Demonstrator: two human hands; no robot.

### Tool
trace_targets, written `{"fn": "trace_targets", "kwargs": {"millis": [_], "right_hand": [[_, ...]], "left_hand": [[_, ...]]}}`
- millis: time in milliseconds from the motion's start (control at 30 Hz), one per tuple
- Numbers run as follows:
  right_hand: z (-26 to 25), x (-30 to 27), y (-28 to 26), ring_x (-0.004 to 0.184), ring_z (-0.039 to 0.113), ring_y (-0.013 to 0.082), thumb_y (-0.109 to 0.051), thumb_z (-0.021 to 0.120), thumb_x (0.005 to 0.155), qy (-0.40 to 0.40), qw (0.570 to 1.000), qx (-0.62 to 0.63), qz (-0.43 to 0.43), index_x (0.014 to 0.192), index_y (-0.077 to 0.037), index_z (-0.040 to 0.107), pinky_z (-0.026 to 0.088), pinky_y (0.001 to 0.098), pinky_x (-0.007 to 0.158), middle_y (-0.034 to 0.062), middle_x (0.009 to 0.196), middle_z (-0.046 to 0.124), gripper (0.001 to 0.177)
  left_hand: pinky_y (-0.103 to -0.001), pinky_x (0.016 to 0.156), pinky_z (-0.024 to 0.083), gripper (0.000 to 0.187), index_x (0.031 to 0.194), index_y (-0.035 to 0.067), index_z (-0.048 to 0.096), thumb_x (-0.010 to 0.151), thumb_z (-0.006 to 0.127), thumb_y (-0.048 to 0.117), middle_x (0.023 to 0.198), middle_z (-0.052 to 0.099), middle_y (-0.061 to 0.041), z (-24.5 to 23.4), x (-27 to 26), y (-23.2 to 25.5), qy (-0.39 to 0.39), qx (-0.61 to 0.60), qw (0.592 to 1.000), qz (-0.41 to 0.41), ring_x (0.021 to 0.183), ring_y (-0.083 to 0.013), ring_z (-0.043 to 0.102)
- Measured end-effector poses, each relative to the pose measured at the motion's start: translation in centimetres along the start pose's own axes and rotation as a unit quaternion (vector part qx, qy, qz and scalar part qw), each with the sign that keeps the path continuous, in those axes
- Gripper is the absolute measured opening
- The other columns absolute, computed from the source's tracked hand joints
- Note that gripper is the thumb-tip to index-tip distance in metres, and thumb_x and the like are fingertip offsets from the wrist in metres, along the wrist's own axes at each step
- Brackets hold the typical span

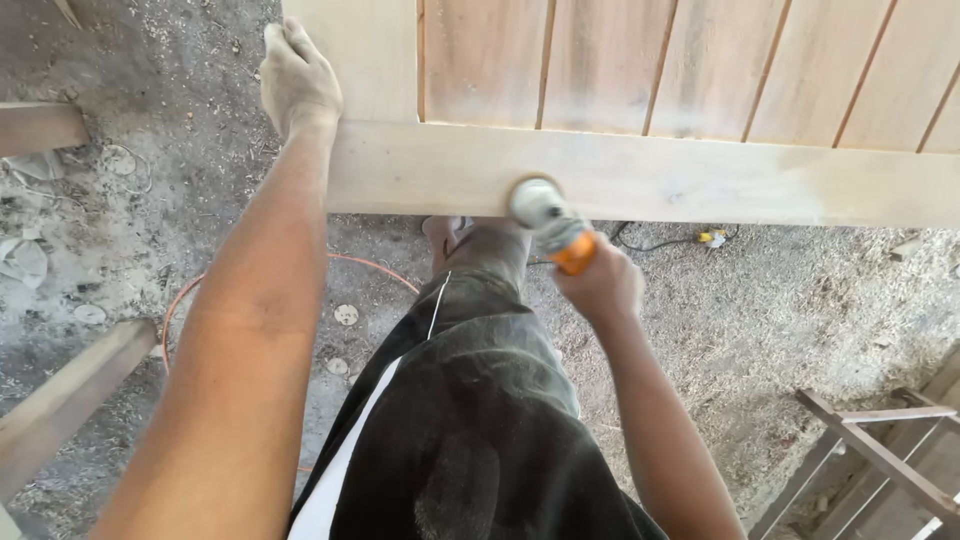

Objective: Sanding a wooden door using a power sander.

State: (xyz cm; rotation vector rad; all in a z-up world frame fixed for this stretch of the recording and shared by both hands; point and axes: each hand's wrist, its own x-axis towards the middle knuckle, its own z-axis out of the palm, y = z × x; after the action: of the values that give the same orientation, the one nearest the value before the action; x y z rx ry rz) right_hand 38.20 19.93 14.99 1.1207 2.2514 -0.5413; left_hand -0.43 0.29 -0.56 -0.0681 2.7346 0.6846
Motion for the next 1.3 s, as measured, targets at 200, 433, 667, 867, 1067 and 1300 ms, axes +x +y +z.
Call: {"fn": "trace_targets", "kwargs": {"millis": [200,433,667,867,1067,1300], "right_hand": [[-1.5,0.8,2.6,0.070,0.072,0.0239,-0.037,0.085,0.074,0.058,0.996,0.015,0.064,0.097,-0.006,0.067,0.059,0.0398,0.068,0.0119,0.081,0.074,0.042],[-1.0,1.0,-8.4,0.080,0.072,0.0404,-0.040,0.082,0.076,0.058,0.997,0.035,0.032,0.105,-0.005,0.069,0.057,0.0519,0.075,0.0216,0.084,0.073,0.048],[-0.2,0.5,-16.9,0.084,0.072,0.0433,-0.033,0.076,0.076,0.014,0.996,0.080,-0.027,0.102,-0.006,0.068,0.057,0.0542,0.079,0.0228,0.085,0.073,0.039],[2.4,0.0,-22.0,0.082,0.072,0.0431,-0.036,0.076,0.079,0.008,0.994,0.076,-0.083,0.104,-0.005,0.066,0.056,0.0547,0.077,0.0231,0.084,0.073,0.041],[2.5,-2.1,-24.4,0.085,0.072,0.0419,-0.044,0.079,0.074,0.007,0.990,0.104,-0.096,0.104,-0.005,0.069,0.056,0.0527,0.077,0.0231,0.089,0.073,0.050],[3.1,-3.1,-27.7,0.086,0.074,0.0383,-0.037,0.071,0.080,-0.020,0.994,0.067,-0.082,0.102,-0.007,0.068,0.057,0.0500,0.079,0.0180,0.090,0.074,0.037]], "left_hand": [[-0.038,0.058,0.060,0.047,0.103,0.020,0.055,0.108,0.019,0.050,0.072,0.072,-0.001,1.0,0.7,-0.6,-0.013,-0.008,1.000,-0.021,0.068,-0.0162,0.074],[-0.044,0.066,0.056,0.050,0.107,0.016,0.055,0.107,0.024,0.054,0.088,0.076,-0.008,0.0,0.6,-0.5,-0.029,-0.099,0.995,0.005,0.077,-0.0239,0.073],[-0.045,0.095,0.053,0.050,0.125,0.011,0.055,0.109,0.030,0.052,0.126,0.069,-0.014,0.0,3.9,-0.4,-0.171,-0.195,0.965,-0.047,0.110,-0.0266,0.068],[-0.043,0.088,0.045,0.053,0.143,0.021,0.053,0.104,0.035,0.051,0.143,0.059,-0.007,-8.2,4.7,1.8,-0.427,-0.130,0.882,-0.147,0.108,-0.0217,0.059],[-0.033,0.066,0.051,0.029,0.110,0.012,0.070,0.107,0.053,0.035,0.100,0.069,-0.001,-0.6,6.9,-11.2,-0.361,-0.362,0.859,-0.024,0.079,-0.0131,0.063],[-0.029,0.052,0.045,0.025,0.108,0.010,0.068,0.106,0.049,0.026,0.085,0.066,-0.001,-0.4,5.2,-9.5,-0.288,-0.330,0.897,-0.061,0.067,-0.0150,0.057]]}}
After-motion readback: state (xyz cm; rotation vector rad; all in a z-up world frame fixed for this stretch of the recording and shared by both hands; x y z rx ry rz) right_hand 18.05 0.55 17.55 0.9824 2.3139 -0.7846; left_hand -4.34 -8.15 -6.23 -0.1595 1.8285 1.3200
